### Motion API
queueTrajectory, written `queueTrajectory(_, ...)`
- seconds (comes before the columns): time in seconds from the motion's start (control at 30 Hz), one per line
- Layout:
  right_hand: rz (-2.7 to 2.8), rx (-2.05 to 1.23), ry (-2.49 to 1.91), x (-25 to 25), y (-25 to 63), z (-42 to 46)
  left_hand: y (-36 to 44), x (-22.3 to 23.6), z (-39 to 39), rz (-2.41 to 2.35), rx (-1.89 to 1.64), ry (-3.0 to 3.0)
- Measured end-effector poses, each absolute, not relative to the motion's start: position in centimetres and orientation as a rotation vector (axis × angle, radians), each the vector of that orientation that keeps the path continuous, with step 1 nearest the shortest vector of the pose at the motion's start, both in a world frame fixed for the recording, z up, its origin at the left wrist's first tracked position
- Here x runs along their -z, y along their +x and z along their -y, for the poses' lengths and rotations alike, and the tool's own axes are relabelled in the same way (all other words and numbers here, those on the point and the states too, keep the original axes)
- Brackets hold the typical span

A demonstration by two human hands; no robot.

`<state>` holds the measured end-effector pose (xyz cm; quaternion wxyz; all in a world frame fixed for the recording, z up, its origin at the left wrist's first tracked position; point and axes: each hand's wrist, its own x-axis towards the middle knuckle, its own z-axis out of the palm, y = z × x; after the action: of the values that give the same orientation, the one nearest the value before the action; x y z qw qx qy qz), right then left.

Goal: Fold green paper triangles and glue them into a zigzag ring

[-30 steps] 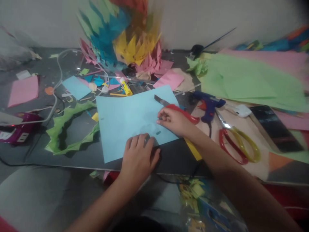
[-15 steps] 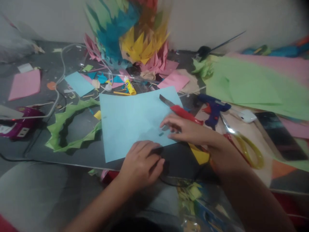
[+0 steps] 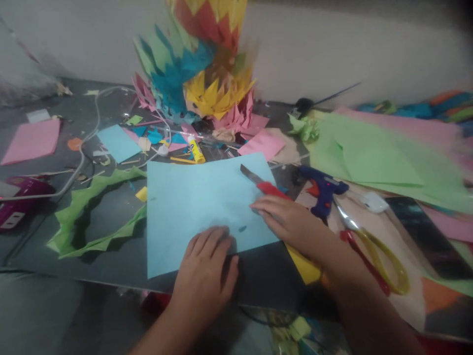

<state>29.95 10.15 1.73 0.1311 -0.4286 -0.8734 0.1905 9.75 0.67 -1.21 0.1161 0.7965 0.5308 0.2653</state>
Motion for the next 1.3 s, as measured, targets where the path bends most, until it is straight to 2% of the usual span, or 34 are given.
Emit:
queueTrajectory(0.17, 2.657, -0.334, -1.189, -1.0, 29.5, -8.6, 10.3, 1.0, -0.9, -1.635, -0.555, 2.43)
queueTrajectory(0.33, 2.693, -0.119, -1.115, -1.5, 30.6, -5.5, 10.9, 1.1, -1.3, -1.713, -0.493, 2.473)
queueTrajectory(0.47, 2.594, -0.295, -1.238, -2.6, 31.4, -4.0, 11.1, 0.9, -1.4, -1.723, -0.429, 2.464)
queueTrajectory(0.63, 2.488, -0.28, -1.291, -1.1, 31.1, -4.4, 10.5, 0.9, -1.5, -1.433, -0.496, 2.585)
queueTrajectory(0.7, 2.456, -0.372, -1.306, -0.4, 31.3, -4.9, 10.4, 0.8, -1.6, -1.318, -0.486, 2.626)
queueTrajectory(0.83, 2.348, -0.617, -1.349, -0.4, 31.9, -6.0, 11.5, 0.7, -1.2, -1.402, -0.373, 2.565)
queueTrajectory(0.9, 2.296, -0.744, -1.372, -0.9, 32.1, -6.4, 12.7, 0.7, -0.2, -1.203, -0.35, 2.598)
queueTrajectory(1.0, 2.259, -0.893, -1.418, -1.6, 32.0, -6.9, 14.4, 0.8, 1.6, -0.482, -0.437, 2.702)
queueTrajectory(1.07, 2.241, -0.966, -1.452, -1.8, 31.9, -7.0, 15.0, 0.7, 2.2, -0.219, -0.533, 2.672)
queueTrajectory(1.13, 2.209, -1.005, -1.457, -1.7, 31.9, -7.0, 15.1, 0.5, 2.1, -0.473, -0.64, 2.626)
queueTrajectory(1.23, 2.19, -1.01, -1.442, -1.6, 31.8, -7.1, 14.8, 0.1, 1.5, -1.201, -0.588, 2.487)
queueTrajectory(1.3, 2.22, -0.998, -1.466, -1.7, 31.5, -7.2, 14.6, 0.0, 1.4, -1.131, -0.511, 2.504)
